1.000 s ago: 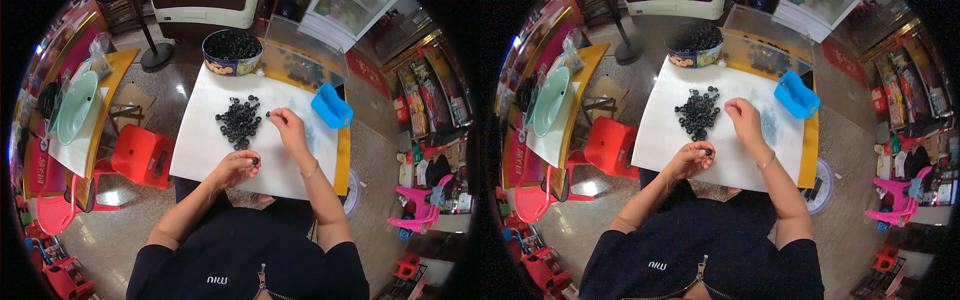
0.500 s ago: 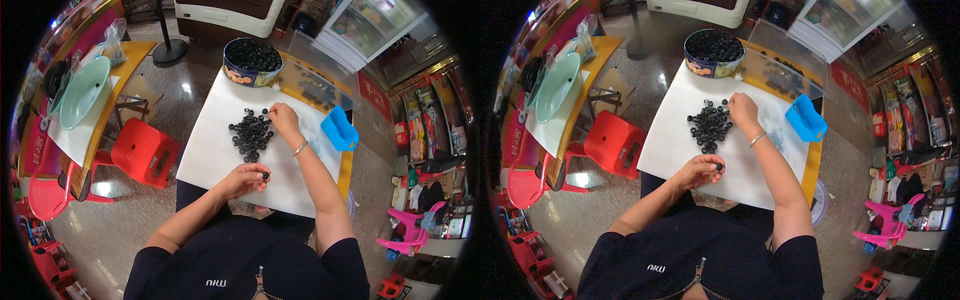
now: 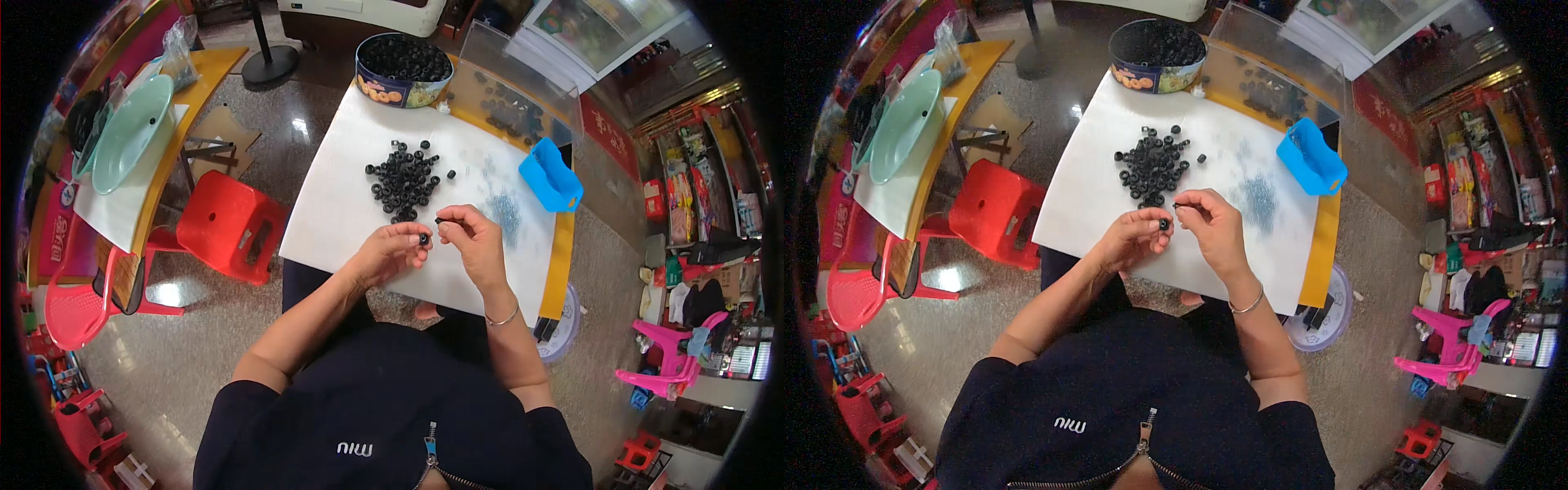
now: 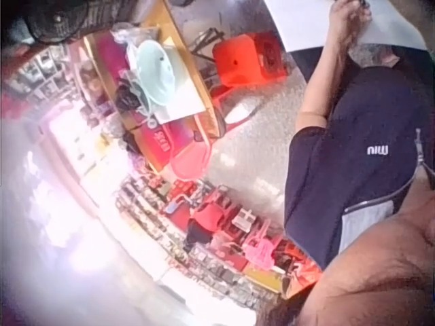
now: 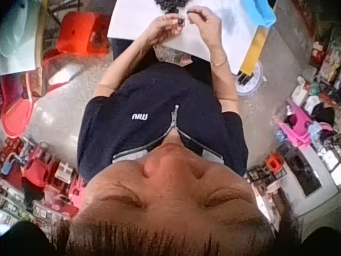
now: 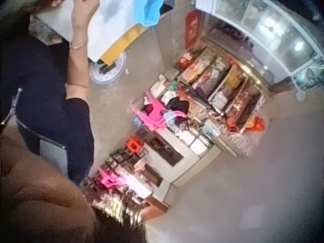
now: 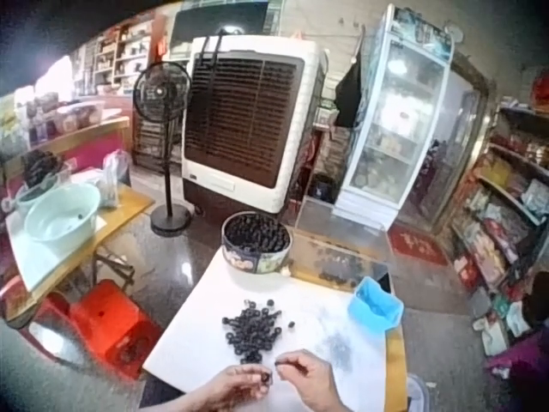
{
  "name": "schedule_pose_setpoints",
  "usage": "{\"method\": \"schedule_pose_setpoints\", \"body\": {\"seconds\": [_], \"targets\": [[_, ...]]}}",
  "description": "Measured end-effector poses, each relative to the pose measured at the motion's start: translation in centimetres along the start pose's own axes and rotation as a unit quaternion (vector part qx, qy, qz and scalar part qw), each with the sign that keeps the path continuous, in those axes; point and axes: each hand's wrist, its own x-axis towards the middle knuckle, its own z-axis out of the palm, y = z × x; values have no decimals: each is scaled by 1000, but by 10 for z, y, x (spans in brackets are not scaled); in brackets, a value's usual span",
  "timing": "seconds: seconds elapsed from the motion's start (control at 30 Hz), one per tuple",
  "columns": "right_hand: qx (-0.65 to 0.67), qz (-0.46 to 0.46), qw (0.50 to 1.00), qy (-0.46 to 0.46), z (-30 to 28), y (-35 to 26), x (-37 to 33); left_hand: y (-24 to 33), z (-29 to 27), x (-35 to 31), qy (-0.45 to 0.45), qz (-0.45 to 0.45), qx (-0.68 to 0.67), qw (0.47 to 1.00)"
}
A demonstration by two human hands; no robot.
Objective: The person assembles small black plastic or rubber components by hand at a table.
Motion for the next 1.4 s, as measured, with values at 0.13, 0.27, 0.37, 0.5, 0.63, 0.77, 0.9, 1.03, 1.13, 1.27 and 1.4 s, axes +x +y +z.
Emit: {"method": "schedule_pose_setpoints", "body": {"seconds": [0.13,0.27,0.37,0.5,0.63,0.77,0.9,1.03,1.13,1.27,1.4], "targets": [[-23,-25,999,10,6,7,-21,-3,2,-2,19,20,18,999],[-27,-33,998,35,14,7,-30,-2,4,-6,18,21,27,999],[-111,-91,989,34,15,1,-32,-3,7,-8,24,20,29,999],[-154,-134,978,38,16,6,-33,-3,7,-9,27,19,35,999],[-191,-163,967,48,19,4,-33,-4,6,-8,22,23,47,998],[-216,-177,959,50,19,4,-35,-4,7,-7,29,31,65,997],[-236,-194,951,54,19,7,-35,-4,8,-6,36,30,70,996],[-255,-208,943,55,18,9,-34,-4,8,-6,42,25,72,996],[-260,-210,941,60,19,6,-36,-4,7,-5,50,28,82,995],[-248,-202,945,67,19,8,-36,-3,11,-7,64,26,62,996],[-248,-215,943,59,21,9,-35,-4,8,-7,54,20,67,996]]}}
